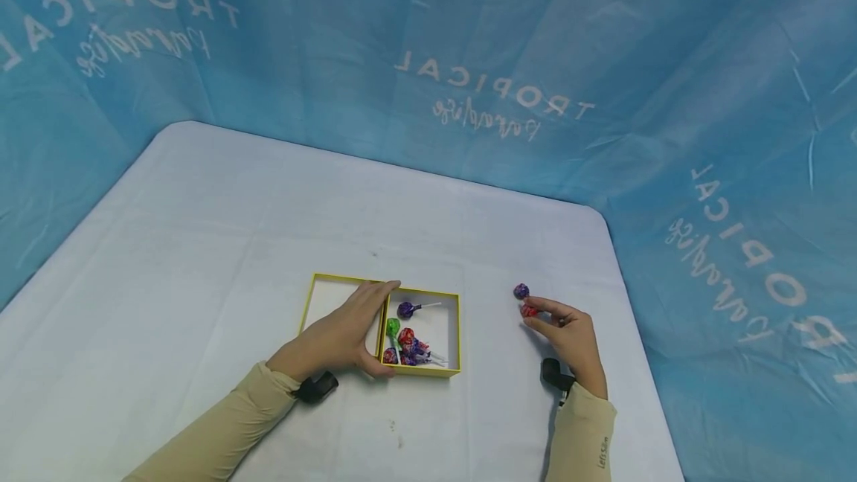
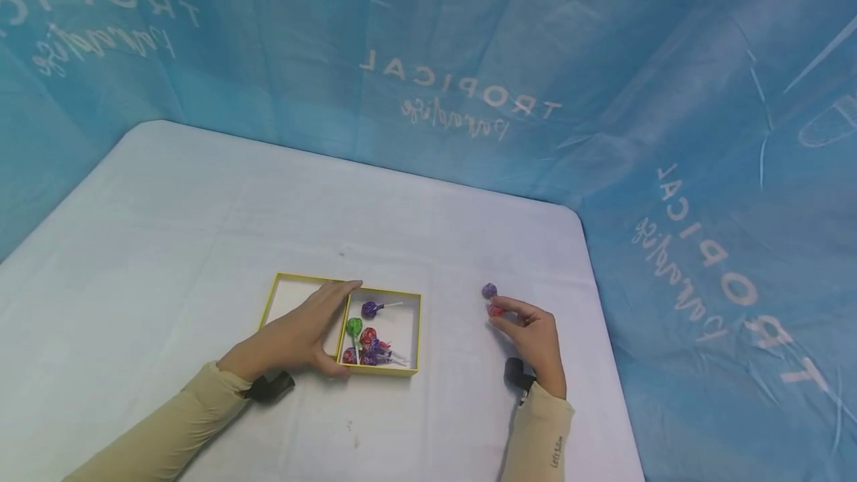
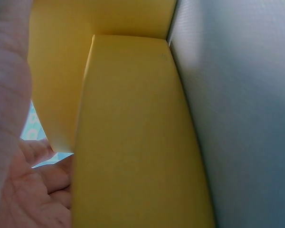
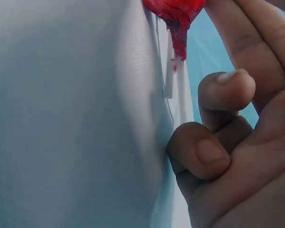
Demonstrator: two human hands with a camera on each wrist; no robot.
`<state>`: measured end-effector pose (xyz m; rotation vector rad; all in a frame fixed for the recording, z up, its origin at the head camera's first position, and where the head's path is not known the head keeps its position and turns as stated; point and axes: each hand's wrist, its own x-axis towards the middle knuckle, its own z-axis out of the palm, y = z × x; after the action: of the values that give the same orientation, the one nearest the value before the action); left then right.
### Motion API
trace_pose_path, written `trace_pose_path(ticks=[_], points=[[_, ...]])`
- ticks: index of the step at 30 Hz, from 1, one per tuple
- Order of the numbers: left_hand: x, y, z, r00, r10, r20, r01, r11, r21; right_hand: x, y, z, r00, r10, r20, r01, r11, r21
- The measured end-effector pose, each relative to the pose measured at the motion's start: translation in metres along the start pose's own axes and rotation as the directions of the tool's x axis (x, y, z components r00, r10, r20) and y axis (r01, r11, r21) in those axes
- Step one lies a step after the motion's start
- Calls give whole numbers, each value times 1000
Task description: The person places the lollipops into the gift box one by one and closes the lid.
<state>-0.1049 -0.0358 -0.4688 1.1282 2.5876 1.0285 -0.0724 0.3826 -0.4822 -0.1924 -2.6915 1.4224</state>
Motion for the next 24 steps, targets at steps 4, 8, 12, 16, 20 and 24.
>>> trace_pose_path(ticks=[4, 8, 12, 16, 20, 24], points=[[1, 0, 0, 1000, 4, -2, -4, 1000, -3, 0, -1, 0, 997, 56, -45, -57, 998, -14], [1, 0, 0, 1000, 4, -2, -4, 1000, -8, 0, -2, -1, 989, 118, -90, -118, 993, 1], [1, 0, 0, 1000, -10, 3, 10, 1000, -12, 1, -2, -3, 983, 158, -95, -158, 987, 5], [1, 0, 0, 1000, -21, 5, 21, 1000, -15, 1, -1, -3, 980, 184, -83, -186, 982, -18], [1, 0, 0, 1000, -17, 2, 17, 1000, -15, 0, 0, -3, 977, 197, -78, -201, 978, -47], [1, 1, -1, 1000, -10, -1, 10, 1000, -21, -1, 0, -3, 974, 214, -68, -219, 973, -69]])
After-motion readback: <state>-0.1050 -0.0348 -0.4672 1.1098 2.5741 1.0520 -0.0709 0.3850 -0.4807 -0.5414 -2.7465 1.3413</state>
